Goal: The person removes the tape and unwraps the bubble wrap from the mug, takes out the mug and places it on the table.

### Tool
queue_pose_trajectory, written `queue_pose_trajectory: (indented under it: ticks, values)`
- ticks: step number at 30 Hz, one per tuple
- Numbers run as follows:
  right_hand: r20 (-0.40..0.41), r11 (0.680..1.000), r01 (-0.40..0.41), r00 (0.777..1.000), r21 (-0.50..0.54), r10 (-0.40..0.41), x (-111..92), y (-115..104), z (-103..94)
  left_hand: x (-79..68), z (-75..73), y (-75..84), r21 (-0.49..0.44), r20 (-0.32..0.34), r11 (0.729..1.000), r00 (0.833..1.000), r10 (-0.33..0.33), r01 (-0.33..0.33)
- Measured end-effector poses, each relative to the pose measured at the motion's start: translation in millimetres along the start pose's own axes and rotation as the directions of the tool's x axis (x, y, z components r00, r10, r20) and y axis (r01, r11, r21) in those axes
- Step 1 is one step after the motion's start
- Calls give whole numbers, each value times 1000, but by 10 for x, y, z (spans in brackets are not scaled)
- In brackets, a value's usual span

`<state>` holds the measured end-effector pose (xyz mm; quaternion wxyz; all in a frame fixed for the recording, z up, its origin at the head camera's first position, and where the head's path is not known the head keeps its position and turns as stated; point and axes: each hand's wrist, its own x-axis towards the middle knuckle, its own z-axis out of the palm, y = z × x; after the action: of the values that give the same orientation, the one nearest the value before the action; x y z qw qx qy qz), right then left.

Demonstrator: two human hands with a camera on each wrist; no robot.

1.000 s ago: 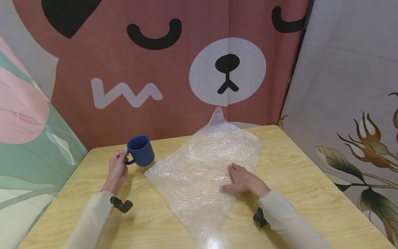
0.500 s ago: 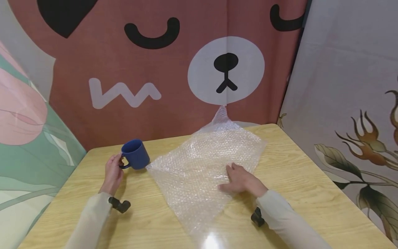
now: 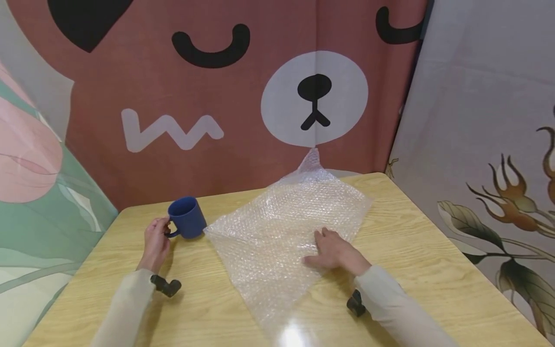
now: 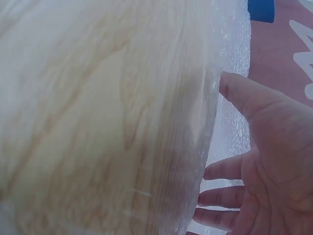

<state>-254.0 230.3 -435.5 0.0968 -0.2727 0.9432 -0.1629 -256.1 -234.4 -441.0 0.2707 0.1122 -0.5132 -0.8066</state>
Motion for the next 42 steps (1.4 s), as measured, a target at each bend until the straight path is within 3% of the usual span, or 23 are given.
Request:
queue_pose_trajectory:
  ticks: [13, 18, 25, 31, 42]
  values:
    - [-38, 1000, -23, 999, -18, 22, 30, -124, -8, -16, -18, -47, -13, -15, 1000, 1000, -13, 13]
    - [-25, 999, -30, 999, -19, 30, 54, -170, 6, -20, -79, -38, -1, -40, 999, 998, -53, 53]
    - [-14, 999, -45, 999, -15, 44, 105, -196, 34, -15, -158, -17, 4, -49, 999, 998, -48, 48]
    - [-35, 998, -61, 998, -3, 61, 98, -195, 41, -26, -132, -33, 3, -48, 999, 998, -50, 50]
    - [-100, 1000, -23, 995, -9, 22, 80, -150, 17, -10, -49, -109, 1, -13, 995, 995, -101, 101]
